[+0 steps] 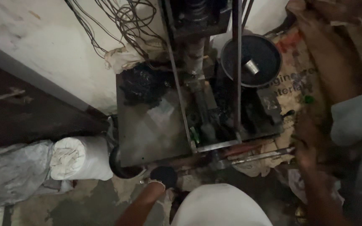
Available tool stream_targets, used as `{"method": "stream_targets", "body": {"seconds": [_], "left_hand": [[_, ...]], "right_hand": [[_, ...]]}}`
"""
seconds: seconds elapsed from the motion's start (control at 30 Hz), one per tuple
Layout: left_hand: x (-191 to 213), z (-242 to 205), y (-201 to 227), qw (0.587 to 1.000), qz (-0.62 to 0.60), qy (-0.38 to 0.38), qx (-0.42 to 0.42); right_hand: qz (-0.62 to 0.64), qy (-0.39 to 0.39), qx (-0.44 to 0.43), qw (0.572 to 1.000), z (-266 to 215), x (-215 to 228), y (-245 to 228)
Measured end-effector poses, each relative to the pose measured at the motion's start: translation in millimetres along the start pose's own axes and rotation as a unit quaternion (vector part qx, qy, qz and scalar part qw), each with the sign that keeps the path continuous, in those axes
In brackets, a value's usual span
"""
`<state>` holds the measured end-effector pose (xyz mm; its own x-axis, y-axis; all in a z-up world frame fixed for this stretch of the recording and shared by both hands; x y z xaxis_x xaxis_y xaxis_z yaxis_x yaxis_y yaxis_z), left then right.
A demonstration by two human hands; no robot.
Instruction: The person operates a manual press machine by placing small metal pieces into the press, pulling a lever to activate the press, and then removing the processed pieces. The person repeats this cycle multiple times, handling the metal pieces one at a time.
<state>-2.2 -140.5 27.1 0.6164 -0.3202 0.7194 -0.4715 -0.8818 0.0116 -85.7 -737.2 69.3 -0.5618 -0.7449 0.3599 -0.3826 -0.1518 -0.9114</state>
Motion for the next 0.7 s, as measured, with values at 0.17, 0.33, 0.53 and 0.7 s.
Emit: {"method": "stream_targets", "body": {"seconds": [0.17, 0.33, 0.53, 0.7], "left_hand": [[0, 10, 5, 0.996, 0.059, 0.055, -0.029], [-11, 20, 0, 0.998, 0.049, 0.044, -0.018], [-15, 17, -3, 0.996, 0.061, 0.064, -0.016], [-20, 25, -9, 0.995, 0.063, -0.055, 0.051]], "right_hand": [[-0.019, -0.055, 0.011, 0.998, 8, -6, -24], [-0.203, -0.063, 0.338, 0.917, -15, -21, -127], [-0.257, -0.016, 0.175, 0.95, 5, -44, -150], [-0.314, -0.067, 0.362, 0.875, 46, -89, -194]]}}
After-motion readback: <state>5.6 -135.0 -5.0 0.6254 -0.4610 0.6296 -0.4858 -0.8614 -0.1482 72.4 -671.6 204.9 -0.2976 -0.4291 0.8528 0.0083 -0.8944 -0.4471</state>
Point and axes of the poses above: each hand's wrist, its own z-axis towards the middle knuckle, its own x-axis out of the back of the hand, y = z × x, the point moved 8 cm from there along z, towards the middle knuckle, and after that the axes turned 13 degrees about z, right-handed, at the moved point
